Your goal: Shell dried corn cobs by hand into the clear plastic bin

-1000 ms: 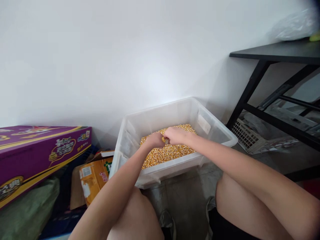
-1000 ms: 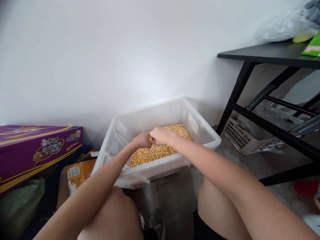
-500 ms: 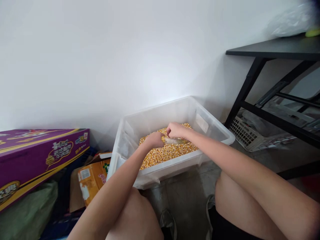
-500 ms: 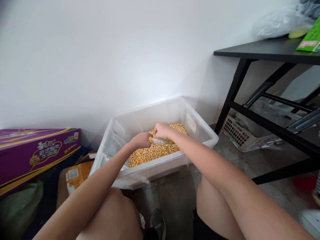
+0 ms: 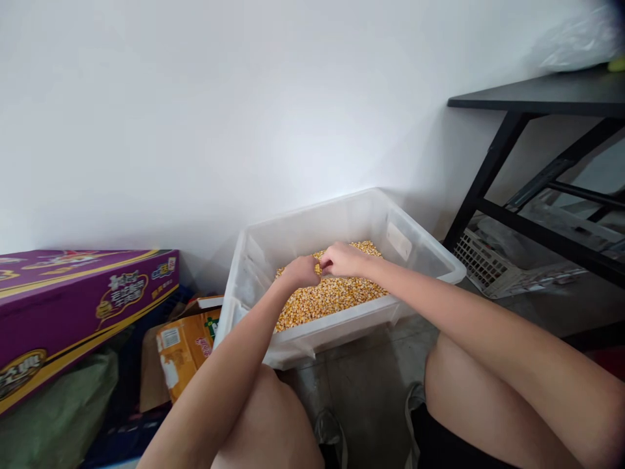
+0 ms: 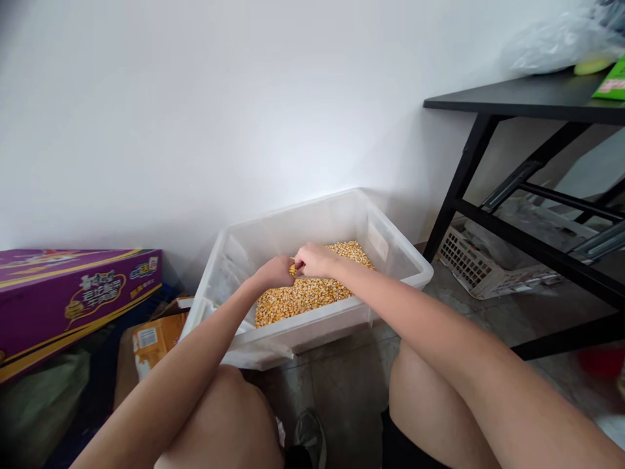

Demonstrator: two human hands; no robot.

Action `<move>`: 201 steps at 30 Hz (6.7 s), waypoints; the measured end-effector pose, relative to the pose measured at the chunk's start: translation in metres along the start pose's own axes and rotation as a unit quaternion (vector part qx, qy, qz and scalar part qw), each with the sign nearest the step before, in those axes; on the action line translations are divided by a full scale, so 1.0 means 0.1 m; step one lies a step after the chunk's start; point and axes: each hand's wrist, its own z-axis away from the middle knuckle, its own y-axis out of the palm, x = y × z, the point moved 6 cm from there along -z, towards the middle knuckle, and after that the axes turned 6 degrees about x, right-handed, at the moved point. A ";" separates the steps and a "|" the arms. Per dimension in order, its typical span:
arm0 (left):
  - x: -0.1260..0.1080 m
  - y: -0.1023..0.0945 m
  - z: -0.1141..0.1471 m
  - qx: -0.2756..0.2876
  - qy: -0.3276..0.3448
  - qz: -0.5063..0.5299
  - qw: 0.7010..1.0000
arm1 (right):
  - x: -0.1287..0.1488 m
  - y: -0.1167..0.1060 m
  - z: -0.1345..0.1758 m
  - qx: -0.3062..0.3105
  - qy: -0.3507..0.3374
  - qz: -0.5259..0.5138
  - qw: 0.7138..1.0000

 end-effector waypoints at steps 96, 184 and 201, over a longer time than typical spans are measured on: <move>0.01 0.07 0.05 0.123 0.019 0.049 0.991 | 0.41 0.19 0.02 -0.006 -0.153 0.289 0.945; -0.25 -0.32 0.23 -0.131 0.031 -0.051 0.990 | -0.40 0.27 -0.04 0.136 0.097 -0.249 0.954; -0.34 -0.16 0.08 0.022 0.094 0.108 0.990 | -0.05 0.13 -0.02 0.009 0.058 0.192 0.980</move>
